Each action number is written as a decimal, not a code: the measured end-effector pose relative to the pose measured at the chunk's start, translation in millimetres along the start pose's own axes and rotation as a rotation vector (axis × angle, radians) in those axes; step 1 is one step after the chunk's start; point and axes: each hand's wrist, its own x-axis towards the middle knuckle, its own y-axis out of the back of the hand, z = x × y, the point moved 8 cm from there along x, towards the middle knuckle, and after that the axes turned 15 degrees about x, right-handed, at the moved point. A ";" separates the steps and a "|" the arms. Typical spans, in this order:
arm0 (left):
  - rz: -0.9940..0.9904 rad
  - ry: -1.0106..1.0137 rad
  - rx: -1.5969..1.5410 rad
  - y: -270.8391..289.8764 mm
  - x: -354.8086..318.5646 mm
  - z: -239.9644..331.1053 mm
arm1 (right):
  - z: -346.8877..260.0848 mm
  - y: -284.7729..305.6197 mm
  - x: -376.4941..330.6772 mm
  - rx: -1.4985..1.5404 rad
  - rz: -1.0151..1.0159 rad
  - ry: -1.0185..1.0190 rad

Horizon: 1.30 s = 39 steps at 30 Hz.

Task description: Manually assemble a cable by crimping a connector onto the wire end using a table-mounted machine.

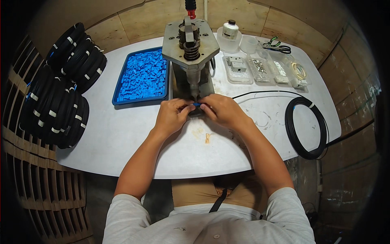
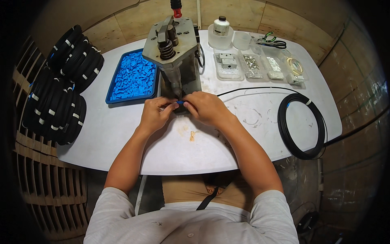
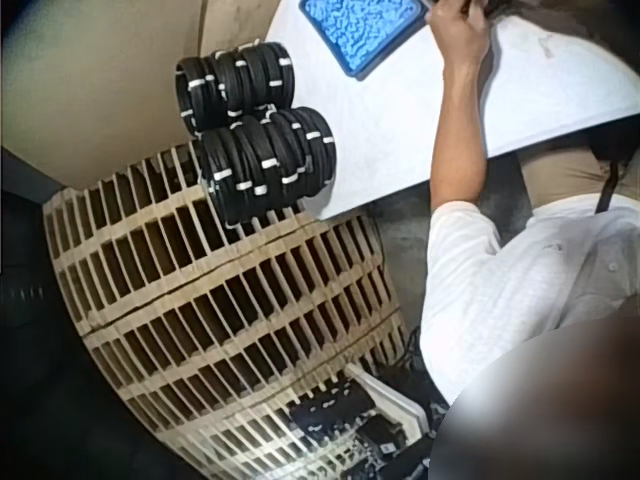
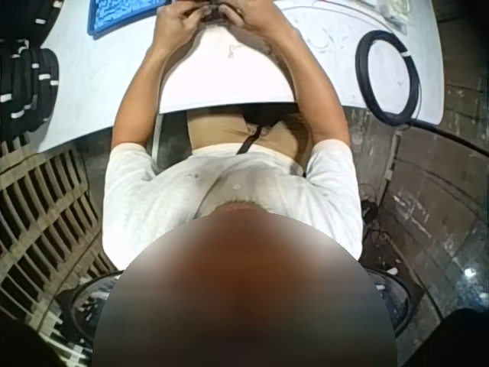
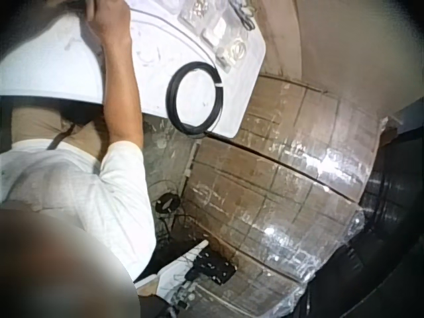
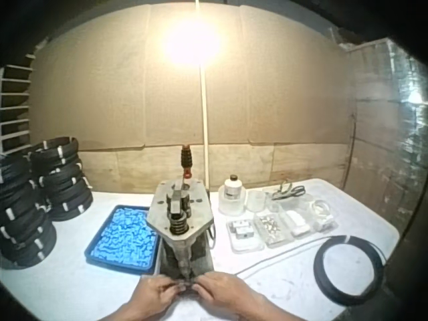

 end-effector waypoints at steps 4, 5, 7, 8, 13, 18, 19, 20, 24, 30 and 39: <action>-0.001 0.065 -0.089 -6.2 -3.0 -1.9 | 10.6 3.5 -1.2 0.120 -0.010 -0.117; 0.008 0.074 -0.119 -8.2 -4.2 -1.3 | 9.0 2.0 -1.0 0.107 -0.001 -0.101; -0.018 0.097 -0.123 -15.0 -6.6 -2.4 | 11.1 1.1 -3.5 0.115 0.010 -0.087; -0.040 0.119 -0.125 -18.6 -8.2 -3.6 | 11.3 1.4 -5.1 0.123 0.021 -0.070; -0.057 0.167 -0.207 -25.2 -12.2 -2.1 | 15.4 -0.2 -11.7 0.152 0.015 -0.066; -0.036 0.187 -0.278 -28.9 -14.8 -4.7 | 14.8 -0.7 -14.2 0.170 0.023 -0.054; -0.034 0.193 -0.287 -29.0 -15.3 -4.4 | 14.5 -1.0 -14.3 0.165 0.017 -0.056; -0.032 0.199 -0.296 -29.3 -15.8 -4.2 | 14.4 -1.4 -14.5 0.161 0.011 -0.058; -0.024 0.195 -0.315 -29.3 -16.8 -2.3 | 15.3 -1.9 -15.7 0.183 0.019 -0.042; -0.045 0.228 -0.321 -23.8 -11.5 -7.7 | 9.7 -0.5 -10.5 0.168 0.055 -0.016; -0.071 0.232 -0.304 -27.8 -13.3 -7.2 | 14.3 -4.4 -14.2 0.118 0.101 0.033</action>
